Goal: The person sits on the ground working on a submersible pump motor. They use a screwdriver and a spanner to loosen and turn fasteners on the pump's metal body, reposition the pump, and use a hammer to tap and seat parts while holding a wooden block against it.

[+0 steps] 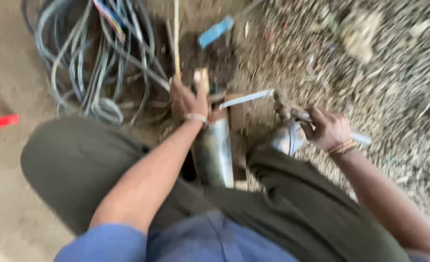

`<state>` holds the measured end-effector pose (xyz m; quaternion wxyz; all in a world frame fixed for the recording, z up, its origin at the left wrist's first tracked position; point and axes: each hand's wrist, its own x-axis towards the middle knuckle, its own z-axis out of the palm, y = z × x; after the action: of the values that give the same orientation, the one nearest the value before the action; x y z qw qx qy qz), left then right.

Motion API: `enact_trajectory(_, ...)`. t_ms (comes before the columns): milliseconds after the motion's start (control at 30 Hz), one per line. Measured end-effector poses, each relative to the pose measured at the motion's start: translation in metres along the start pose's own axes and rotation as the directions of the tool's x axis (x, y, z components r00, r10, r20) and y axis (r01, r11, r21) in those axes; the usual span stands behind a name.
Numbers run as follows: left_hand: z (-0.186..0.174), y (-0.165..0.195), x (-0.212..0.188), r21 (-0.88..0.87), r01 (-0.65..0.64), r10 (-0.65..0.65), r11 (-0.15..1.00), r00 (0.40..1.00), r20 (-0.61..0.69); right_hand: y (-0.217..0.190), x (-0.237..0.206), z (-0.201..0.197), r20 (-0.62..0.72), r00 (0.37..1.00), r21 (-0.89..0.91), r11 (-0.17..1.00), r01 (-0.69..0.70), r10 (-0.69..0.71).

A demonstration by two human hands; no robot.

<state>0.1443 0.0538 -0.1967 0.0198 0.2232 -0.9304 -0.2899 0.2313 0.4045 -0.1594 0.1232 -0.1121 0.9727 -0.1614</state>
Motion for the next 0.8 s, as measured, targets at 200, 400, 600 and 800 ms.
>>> enact_trajectory(200,0.000,0.021,0.014,0.188,-0.056,0.071,0.981,0.995,-0.071,-0.002,0.051,-0.028,-0.041,0.999,-0.364,0.930,-0.046,0.033)
enact_trajectory(400,-0.100,0.101,0.061,-0.086,-0.713,0.718,0.696,0.687,0.113,-0.071,0.107,-0.024,-0.017,0.931,-0.079,0.928,0.363,-0.365)
enact_trajectory(600,-0.154,0.143,0.081,-0.109,-0.735,0.740,0.669,0.644,0.194,-0.096,0.148,-0.015,0.582,0.726,0.034,0.903,0.427,-0.366)
enact_trajectory(800,-0.126,0.145,0.081,-0.191,-0.762,0.780,0.619,0.567,0.266,-0.069,0.211,-0.060,0.170,0.917,-0.100,0.919,0.381,-0.362)
